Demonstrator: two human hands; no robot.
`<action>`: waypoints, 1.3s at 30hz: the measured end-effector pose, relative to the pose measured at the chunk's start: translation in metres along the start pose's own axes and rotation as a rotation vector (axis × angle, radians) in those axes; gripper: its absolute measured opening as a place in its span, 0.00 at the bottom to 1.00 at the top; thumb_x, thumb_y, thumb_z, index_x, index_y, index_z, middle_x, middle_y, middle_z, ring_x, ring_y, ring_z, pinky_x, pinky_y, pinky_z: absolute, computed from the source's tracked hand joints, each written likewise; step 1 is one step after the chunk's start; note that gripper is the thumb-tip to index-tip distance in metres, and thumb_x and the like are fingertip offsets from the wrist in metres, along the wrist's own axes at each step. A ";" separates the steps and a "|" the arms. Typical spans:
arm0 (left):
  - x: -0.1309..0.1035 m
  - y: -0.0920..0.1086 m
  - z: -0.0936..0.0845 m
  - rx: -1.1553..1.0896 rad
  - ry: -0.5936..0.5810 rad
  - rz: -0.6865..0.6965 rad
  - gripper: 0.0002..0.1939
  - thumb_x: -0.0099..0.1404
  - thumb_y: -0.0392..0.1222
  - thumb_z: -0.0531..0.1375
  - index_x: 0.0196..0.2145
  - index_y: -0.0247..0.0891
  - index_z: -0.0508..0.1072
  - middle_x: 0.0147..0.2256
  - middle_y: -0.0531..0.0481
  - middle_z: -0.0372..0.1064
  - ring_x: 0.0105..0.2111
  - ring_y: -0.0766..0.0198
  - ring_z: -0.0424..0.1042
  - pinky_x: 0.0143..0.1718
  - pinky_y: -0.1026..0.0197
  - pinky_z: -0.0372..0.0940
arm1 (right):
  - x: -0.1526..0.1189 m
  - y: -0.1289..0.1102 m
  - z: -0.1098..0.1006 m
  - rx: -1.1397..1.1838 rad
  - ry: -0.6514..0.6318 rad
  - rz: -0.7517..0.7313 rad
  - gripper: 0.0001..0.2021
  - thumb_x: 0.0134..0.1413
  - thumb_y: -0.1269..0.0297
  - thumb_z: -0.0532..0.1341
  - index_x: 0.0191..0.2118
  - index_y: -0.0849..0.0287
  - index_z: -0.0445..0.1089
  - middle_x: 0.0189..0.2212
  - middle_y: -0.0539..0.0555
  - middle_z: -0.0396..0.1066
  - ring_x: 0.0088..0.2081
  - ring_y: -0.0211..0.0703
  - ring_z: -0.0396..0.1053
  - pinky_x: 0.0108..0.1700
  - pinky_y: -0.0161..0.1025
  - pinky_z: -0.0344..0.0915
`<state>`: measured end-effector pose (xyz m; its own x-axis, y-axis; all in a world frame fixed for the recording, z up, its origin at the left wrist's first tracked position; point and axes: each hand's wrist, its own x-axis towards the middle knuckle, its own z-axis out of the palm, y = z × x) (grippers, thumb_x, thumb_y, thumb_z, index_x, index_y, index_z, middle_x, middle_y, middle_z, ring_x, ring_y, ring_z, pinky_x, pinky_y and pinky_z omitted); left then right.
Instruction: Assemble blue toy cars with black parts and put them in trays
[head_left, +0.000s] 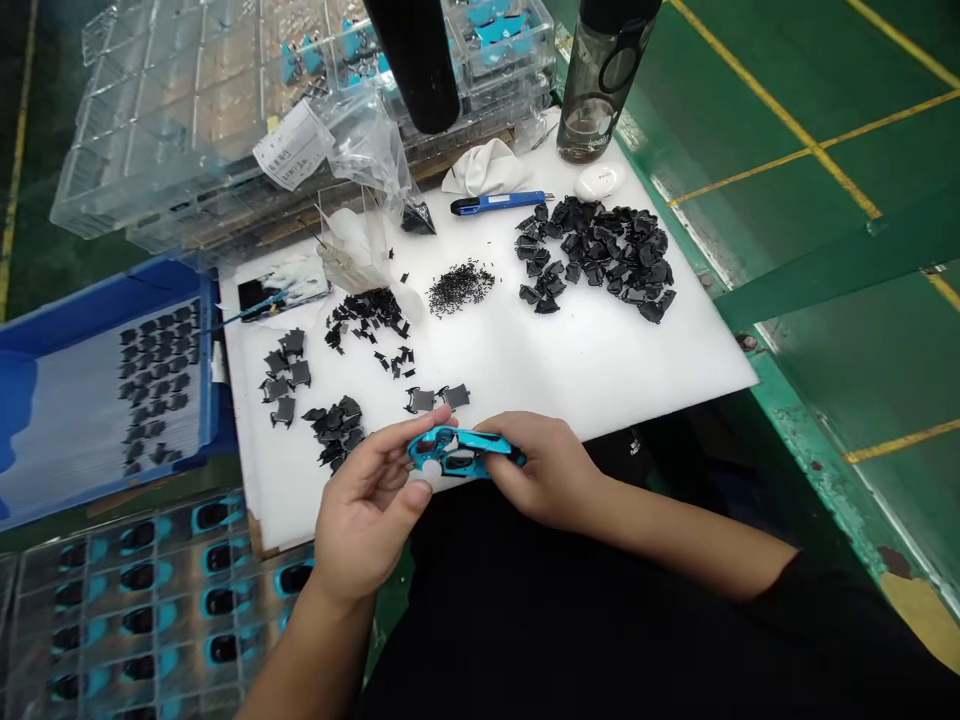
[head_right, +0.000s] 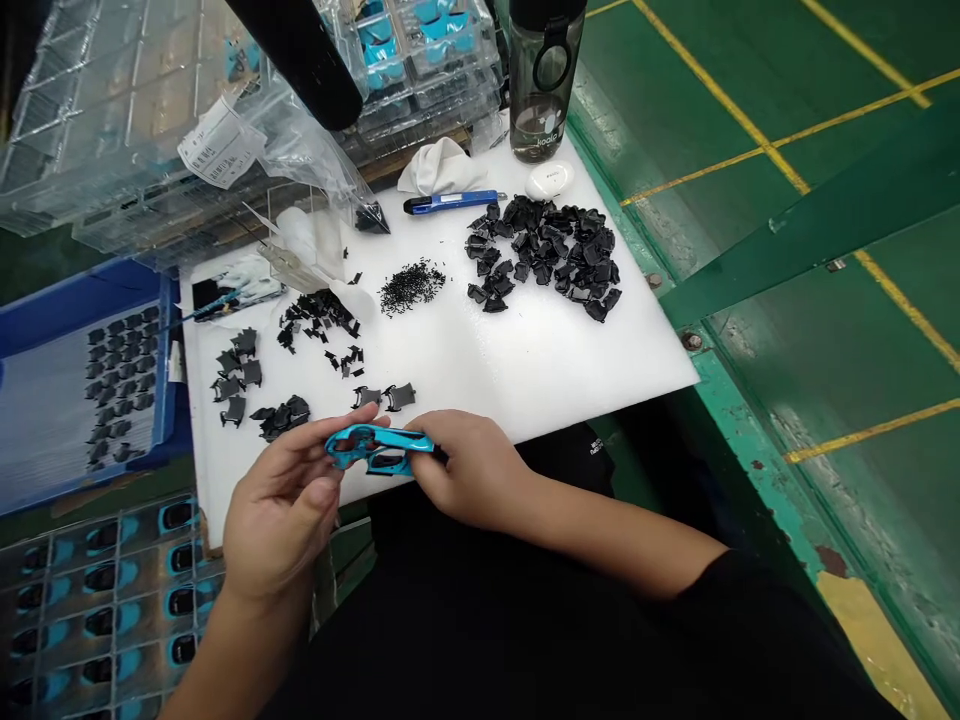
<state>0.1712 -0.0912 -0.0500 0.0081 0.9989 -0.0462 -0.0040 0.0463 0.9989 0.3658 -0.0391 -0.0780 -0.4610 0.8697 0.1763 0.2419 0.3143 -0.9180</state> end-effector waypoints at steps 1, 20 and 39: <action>0.001 -0.001 0.000 -0.019 0.020 -0.001 0.15 0.68 0.37 0.62 0.53 0.40 0.74 0.57 0.41 0.71 0.56 0.52 0.73 0.58 0.54 0.70 | -0.001 0.003 0.001 -0.115 0.069 -0.132 0.09 0.58 0.74 0.57 0.41 0.63 0.73 0.31 0.55 0.77 0.30 0.42 0.72 0.33 0.36 0.67; 0.010 -0.004 0.006 -0.429 0.006 -0.159 0.17 0.68 0.42 0.62 0.54 0.41 0.71 0.53 0.39 0.74 0.47 0.60 0.78 0.46 0.63 0.73 | 0.013 -0.006 -0.027 -0.389 0.271 -0.650 0.10 0.62 0.72 0.58 0.48 0.65 0.70 0.38 0.63 0.79 0.36 0.47 0.74 0.36 0.42 0.74; 0.014 -0.005 0.020 -0.646 -0.049 -0.325 0.20 0.63 0.48 0.67 0.51 0.40 0.73 0.45 0.47 0.73 0.38 0.69 0.74 0.43 0.68 0.70 | 0.025 -0.029 -0.030 -0.484 0.167 -0.718 0.09 0.61 0.76 0.58 0.45 0.72 0.73 0.34 0.64 0.77 0.31 0.47 0.69 0.31 0.43 0.70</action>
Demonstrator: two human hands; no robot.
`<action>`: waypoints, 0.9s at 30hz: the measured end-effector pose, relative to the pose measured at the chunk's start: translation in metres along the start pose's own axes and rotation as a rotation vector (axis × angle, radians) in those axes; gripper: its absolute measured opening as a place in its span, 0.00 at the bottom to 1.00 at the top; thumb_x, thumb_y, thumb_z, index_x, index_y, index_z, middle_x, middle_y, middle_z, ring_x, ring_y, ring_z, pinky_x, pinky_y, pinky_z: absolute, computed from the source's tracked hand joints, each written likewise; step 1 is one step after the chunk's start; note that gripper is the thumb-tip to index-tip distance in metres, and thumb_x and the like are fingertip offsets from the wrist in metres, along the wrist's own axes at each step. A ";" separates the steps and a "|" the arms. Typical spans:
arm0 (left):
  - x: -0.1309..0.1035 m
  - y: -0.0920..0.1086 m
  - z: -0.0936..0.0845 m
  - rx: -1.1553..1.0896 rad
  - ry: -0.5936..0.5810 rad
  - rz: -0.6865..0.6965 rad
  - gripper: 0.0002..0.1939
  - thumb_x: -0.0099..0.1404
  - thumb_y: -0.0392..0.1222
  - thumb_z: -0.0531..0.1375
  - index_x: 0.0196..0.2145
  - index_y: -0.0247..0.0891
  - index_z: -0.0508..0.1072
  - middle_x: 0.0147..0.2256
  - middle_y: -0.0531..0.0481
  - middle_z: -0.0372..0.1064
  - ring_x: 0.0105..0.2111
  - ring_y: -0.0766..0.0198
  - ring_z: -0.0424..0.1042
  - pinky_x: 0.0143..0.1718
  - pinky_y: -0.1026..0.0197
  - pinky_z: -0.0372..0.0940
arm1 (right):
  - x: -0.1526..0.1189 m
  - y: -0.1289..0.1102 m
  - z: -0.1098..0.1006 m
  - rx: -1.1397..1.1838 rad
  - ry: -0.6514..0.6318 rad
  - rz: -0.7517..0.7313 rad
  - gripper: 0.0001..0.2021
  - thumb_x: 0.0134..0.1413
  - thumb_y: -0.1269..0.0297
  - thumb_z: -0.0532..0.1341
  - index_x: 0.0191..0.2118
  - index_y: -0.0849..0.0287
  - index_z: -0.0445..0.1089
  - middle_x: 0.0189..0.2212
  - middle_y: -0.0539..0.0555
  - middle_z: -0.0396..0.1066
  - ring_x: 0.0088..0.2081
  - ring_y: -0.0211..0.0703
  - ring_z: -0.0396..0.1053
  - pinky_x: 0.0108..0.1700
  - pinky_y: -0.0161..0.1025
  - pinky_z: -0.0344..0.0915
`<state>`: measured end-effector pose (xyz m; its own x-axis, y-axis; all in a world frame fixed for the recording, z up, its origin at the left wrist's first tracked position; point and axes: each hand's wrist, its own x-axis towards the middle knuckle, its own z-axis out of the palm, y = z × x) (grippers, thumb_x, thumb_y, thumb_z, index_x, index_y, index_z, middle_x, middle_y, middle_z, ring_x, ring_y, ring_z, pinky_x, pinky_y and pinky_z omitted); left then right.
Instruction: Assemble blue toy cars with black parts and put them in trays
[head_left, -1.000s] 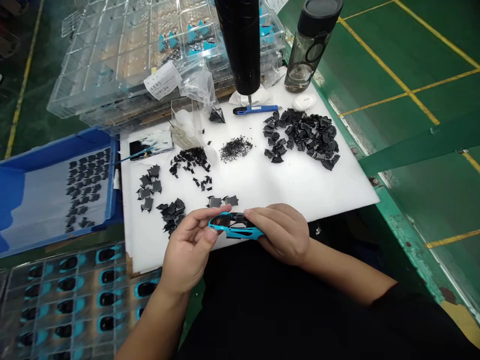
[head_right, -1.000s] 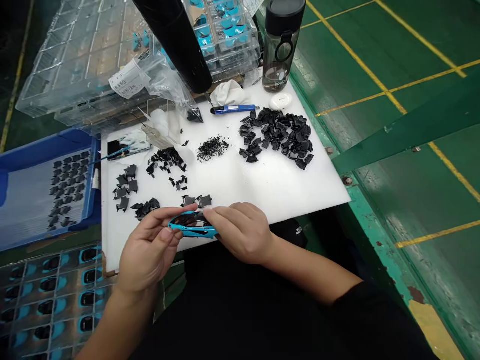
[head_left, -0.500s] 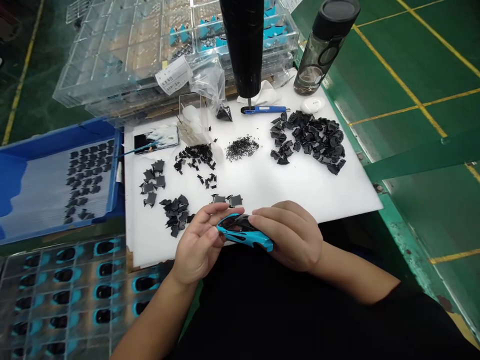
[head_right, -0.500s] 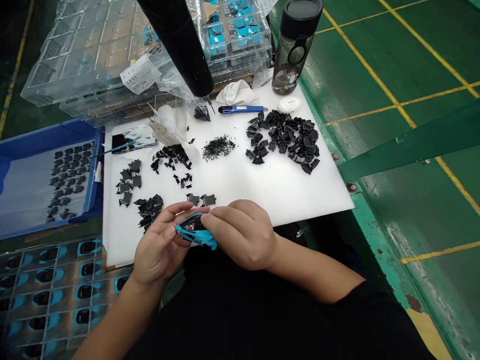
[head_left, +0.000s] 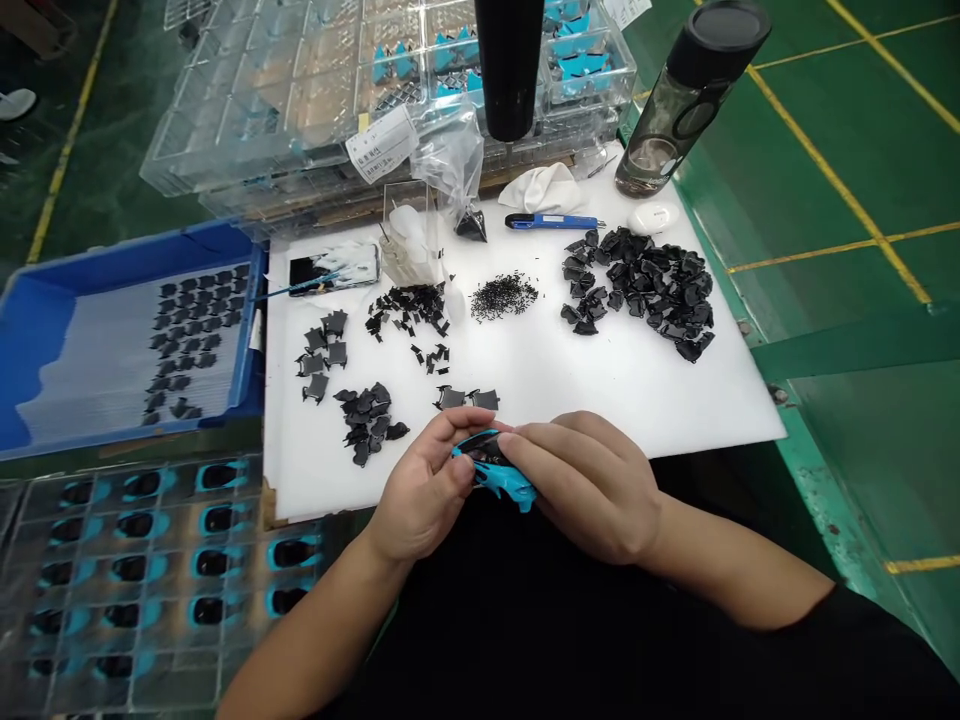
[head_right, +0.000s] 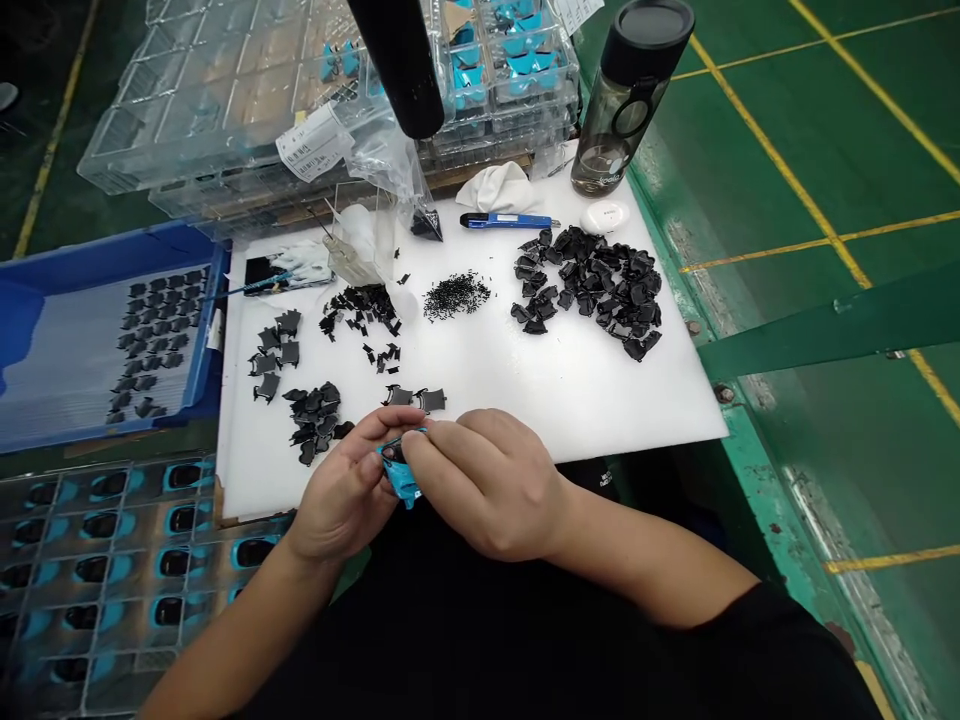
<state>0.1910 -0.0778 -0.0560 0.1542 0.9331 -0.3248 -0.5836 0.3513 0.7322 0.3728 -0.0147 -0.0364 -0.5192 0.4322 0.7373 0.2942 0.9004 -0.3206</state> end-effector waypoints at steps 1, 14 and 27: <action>0.000 0.001 0.001 0.000 0.005 -0.011 0.20 0.62 0.47 0.68 0.50 0.40 0.74 0.43 0.48 0.73 0.36 0.70 0.73 0.42 0.68 0.70 | 0.000 0.000 -0.001 0.007 -0.006 -0.006 0.10 0.60 0.76 0.58 0.45 0.72 0.73 0.34 0.65 0.77 0.31 0.47 0.69 0.30 0.43 0.70; 0.001 0.009 0.001 -0.021 0.030 -0.124 0.22 0.60 0.46 0.69 0.50 0.39 0.73 0.42 0.46 0.71 0.35 0.67 0.73 0.40 0.65 0.71 | 0.003 0.002 -0.001 0.023 -0.041 -0.028 0.10 0.62 0.76 0.56 0.44 0.67 0.74 0.30 0.60 0.75 0.32 0.47 0.70 0.30 0.42 0.70; -0.002 0.006 -0.017 0.928 -0.003 0.668 0.31 0.55 0.36 0.72 0.57 0.48 0.73 0.58 0.42 0.69 0.57 0.46 0.70 0.59 0.45 0.67 | -0.009 0.007 -0.001 0.167 0.004 0.120 0.12 0.61 0.74 0.60 0.50 0.62 0.70 0.37 0.60 0.77 0.34 0.45 0.72 0.34 0.42 0.73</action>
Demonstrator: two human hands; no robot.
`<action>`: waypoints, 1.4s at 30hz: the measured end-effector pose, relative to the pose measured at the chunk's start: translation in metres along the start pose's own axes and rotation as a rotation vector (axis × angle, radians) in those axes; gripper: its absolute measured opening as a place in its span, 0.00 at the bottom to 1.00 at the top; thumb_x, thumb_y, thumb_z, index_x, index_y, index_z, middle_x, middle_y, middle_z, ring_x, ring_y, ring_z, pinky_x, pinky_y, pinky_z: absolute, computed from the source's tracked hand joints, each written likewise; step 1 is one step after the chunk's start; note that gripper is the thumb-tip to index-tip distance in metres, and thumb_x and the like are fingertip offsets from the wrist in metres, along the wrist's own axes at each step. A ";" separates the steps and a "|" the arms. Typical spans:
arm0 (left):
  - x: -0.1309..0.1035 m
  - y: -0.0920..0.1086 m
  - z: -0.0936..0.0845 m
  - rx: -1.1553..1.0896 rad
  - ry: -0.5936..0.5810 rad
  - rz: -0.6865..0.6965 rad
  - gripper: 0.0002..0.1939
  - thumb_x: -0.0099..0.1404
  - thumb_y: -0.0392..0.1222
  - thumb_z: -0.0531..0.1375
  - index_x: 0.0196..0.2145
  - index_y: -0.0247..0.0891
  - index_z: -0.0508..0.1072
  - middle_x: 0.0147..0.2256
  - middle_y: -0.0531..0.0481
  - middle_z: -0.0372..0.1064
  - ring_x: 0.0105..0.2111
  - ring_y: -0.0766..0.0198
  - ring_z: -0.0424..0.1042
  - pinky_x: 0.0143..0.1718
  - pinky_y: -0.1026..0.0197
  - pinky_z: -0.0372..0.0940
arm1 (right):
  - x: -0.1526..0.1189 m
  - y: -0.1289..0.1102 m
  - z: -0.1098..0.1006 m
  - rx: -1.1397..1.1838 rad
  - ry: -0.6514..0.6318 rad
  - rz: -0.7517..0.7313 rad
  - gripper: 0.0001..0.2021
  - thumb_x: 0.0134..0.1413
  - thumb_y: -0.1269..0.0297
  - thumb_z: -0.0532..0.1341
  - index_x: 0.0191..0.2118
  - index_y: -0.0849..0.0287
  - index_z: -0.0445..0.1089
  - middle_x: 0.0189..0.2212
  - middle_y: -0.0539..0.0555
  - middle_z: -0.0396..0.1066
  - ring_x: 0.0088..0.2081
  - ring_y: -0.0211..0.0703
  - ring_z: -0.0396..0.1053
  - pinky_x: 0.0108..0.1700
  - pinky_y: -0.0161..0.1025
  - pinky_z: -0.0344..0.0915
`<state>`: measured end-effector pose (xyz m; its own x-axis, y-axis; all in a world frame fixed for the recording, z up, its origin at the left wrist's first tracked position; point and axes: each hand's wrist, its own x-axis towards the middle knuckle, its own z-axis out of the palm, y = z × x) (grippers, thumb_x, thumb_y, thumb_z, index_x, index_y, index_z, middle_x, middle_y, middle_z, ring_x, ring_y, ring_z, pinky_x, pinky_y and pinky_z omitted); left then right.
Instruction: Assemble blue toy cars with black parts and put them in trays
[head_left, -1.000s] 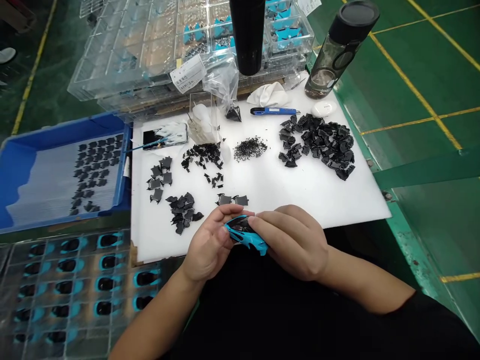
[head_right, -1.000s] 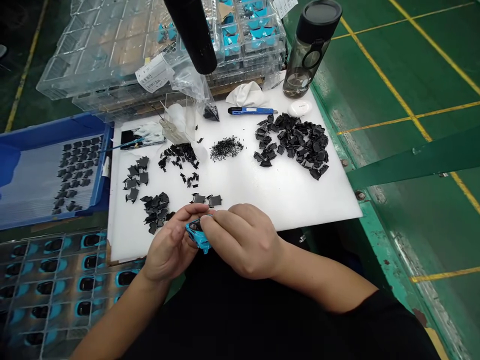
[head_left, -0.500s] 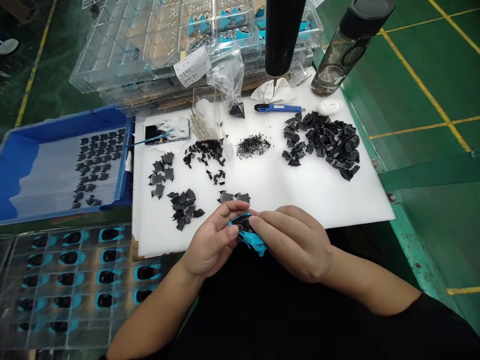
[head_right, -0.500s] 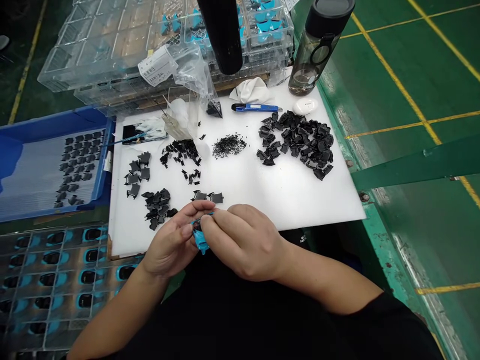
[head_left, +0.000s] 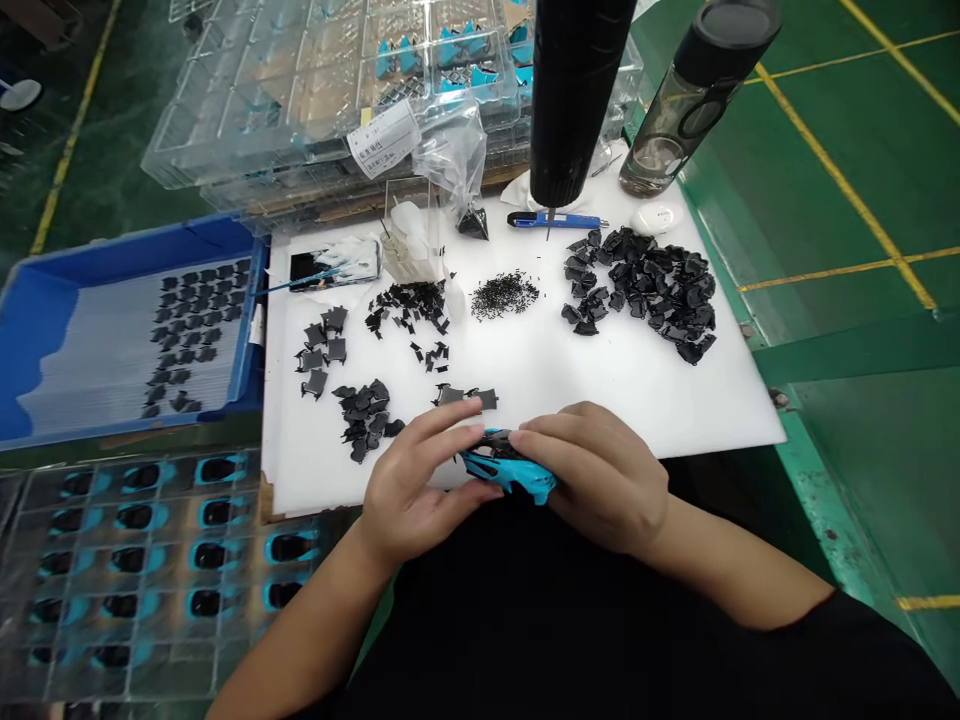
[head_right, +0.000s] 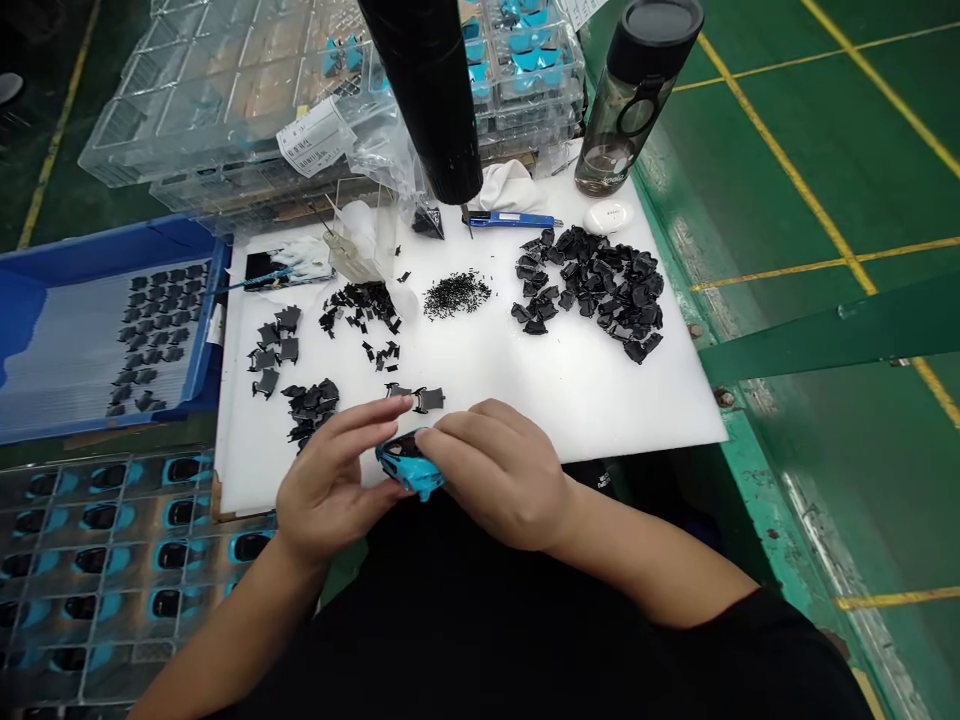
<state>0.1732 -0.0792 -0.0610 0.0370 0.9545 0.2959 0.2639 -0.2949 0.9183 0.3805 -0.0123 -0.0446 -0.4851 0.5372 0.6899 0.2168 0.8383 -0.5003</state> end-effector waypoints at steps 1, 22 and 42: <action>0.000 0.000 -0.002 0.102 -0.009 0.085 0.31 0.56 0.33 0.71 0.56 0.49 0.73 0.56 0.43 0.71 0.56 0.47 0.72 0.57 0.45 0.69 | -0.002 0.001 0.002 0.031 0.031 0.031 0.12 0.60 0.74 0.61 0.50 0.62 0.70 0.37 0.60 0.77 0.34 0.45 0.72 0.34 0.41 0.73; 0.004 0.026 0.013 0.290 0.090 0.195 0.29 0.59 0.34 0.69 0.57 0.46 0.72 0.43 0.48 0.79 0.41 0.55 0.80 0.42 0.57 0.77 | -0.027 0.005 0.016 0.153 0.234 0.216 0.13 0.54 0.74 0.63 0.45 0.57 0.73 0.36 0.56 0.78 0.34 0.44 0.78 0.32 0.38 0.77; 0.020 0.055 0.013 0.186 -0.020 -0.047 0.20 0.64 0.37 0.65 0.54 0.41 0.71 0.44 0.47 0.73 0.35 0.66 0.72 0.37 0.63 0.70 | -0.029 0.004 0.031 0.657 0.232 0.629 0.02 0.57 0.69 0.64 0.37 0.57 0.72 0.32 0.51 0.75 0.29 0.36 0.72 0.30 0.32 0.70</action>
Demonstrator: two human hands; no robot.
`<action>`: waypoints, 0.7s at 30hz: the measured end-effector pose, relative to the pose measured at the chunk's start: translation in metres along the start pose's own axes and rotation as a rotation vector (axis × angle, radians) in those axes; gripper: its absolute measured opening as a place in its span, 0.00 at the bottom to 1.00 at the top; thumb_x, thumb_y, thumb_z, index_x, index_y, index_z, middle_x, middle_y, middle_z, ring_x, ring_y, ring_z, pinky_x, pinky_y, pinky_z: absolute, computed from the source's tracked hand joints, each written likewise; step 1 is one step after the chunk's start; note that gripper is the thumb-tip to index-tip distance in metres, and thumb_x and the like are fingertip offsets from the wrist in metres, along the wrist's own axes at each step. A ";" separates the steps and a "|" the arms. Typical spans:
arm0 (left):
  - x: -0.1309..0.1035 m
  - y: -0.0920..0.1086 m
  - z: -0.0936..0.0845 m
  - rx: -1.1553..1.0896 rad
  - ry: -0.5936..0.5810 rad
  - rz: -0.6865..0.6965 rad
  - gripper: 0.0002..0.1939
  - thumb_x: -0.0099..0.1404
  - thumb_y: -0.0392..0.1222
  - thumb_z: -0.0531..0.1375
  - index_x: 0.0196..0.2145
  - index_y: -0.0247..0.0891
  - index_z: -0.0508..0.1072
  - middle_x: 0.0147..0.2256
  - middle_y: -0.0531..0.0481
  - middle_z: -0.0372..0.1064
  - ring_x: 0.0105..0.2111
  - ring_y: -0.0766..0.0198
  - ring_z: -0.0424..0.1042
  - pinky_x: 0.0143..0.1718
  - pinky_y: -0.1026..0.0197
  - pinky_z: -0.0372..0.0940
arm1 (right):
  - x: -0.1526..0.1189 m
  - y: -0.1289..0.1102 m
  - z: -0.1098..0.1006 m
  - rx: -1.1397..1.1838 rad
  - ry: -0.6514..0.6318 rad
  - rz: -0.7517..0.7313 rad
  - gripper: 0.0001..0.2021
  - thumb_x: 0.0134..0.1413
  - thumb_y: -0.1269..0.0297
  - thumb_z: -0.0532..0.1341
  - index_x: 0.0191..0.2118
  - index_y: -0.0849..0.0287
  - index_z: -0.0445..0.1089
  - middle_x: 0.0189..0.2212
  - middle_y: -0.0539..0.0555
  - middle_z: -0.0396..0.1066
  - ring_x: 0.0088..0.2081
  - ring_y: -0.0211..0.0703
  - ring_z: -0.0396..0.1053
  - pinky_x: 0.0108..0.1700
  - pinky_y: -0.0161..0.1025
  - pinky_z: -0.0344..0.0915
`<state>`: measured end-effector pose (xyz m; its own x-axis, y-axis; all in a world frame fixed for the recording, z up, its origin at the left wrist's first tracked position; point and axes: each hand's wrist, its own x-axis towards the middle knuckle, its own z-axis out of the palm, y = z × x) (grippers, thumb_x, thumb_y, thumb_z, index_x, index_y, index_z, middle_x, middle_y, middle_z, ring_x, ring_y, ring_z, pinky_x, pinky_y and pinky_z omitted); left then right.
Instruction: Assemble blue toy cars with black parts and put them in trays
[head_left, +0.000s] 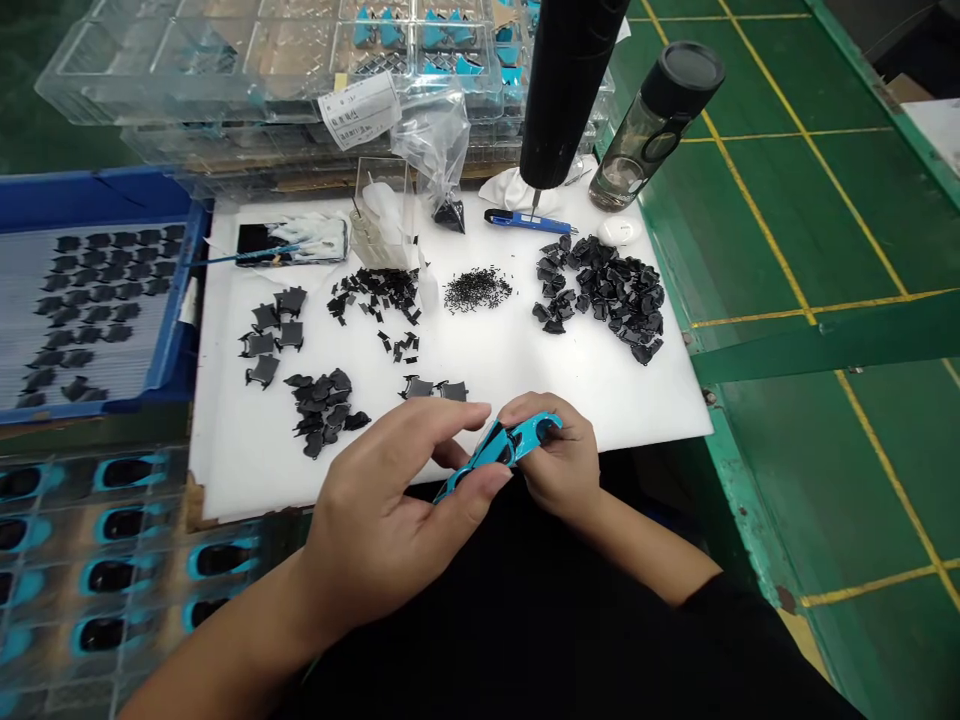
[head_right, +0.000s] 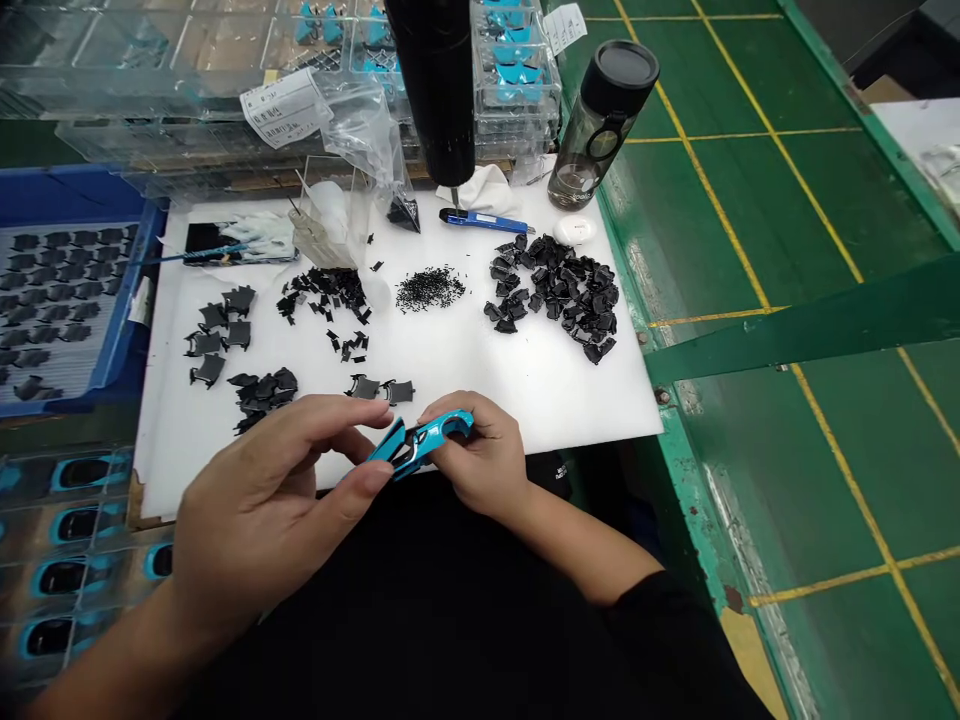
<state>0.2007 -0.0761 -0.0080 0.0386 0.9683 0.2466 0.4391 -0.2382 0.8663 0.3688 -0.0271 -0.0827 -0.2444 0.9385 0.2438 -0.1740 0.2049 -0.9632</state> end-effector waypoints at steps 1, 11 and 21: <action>0.000 0.000 -0.001 -0.023 -0.012 -0.009 0.20 0.65 0.37 0.65 0.54 0.41 0.71 0.45 0.47 0.73 0.35 0.65 0.72 0.37 0.62 0.70 | 0.000 0.000 0.000 0.024 -0.003 0.024 0.02 0.57 0.69 0.65 0.36 0.56 0.72 0.31 0.51 0.74 0.28 0.36 0.71 0.29 0.32 0.69; -0.005 0.006 -0.009 -0.199 -0.068 -0.269 0.21 0.64 0.40 0.66 0.54 0.49 0.72 0.51 0.48 0.70 0.46 0.62 0.72 0.46 0.64 0.71 | -0.001 -0.007 0.004 0.340 0.003 0.495 0.12 0.50 0.60 0.71 0.32 0.57 0.69 0.23 0.47 0.71 0.19 0.36 0.69 0.20 0.32 0.66; -0.004 0.012 -0.007 -0.318 -0.053 -0.271 0.21 0.64 0.41 0.67 0.54 0.48 0.72 0.51 0.49 0.71 0.47 0.63 0.73 0.48 0.66 0.72 | -0.003 -0.005 0.002 0.536 -0.035 0.556 0.12 0.53 0.60 0.72 0.33 0.57 0.69 0.21 0.44 0.71 0.17 0.33 0.67 0.19 0.30 0.65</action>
<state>0.1997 -0.0836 0.0043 0.0098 0.9997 -0.0242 0.1415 0.0226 0.9897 0.3688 -0.0316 -0.0789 -0.4597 0.8527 -0.2480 -0.4529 -0.4653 -0.7605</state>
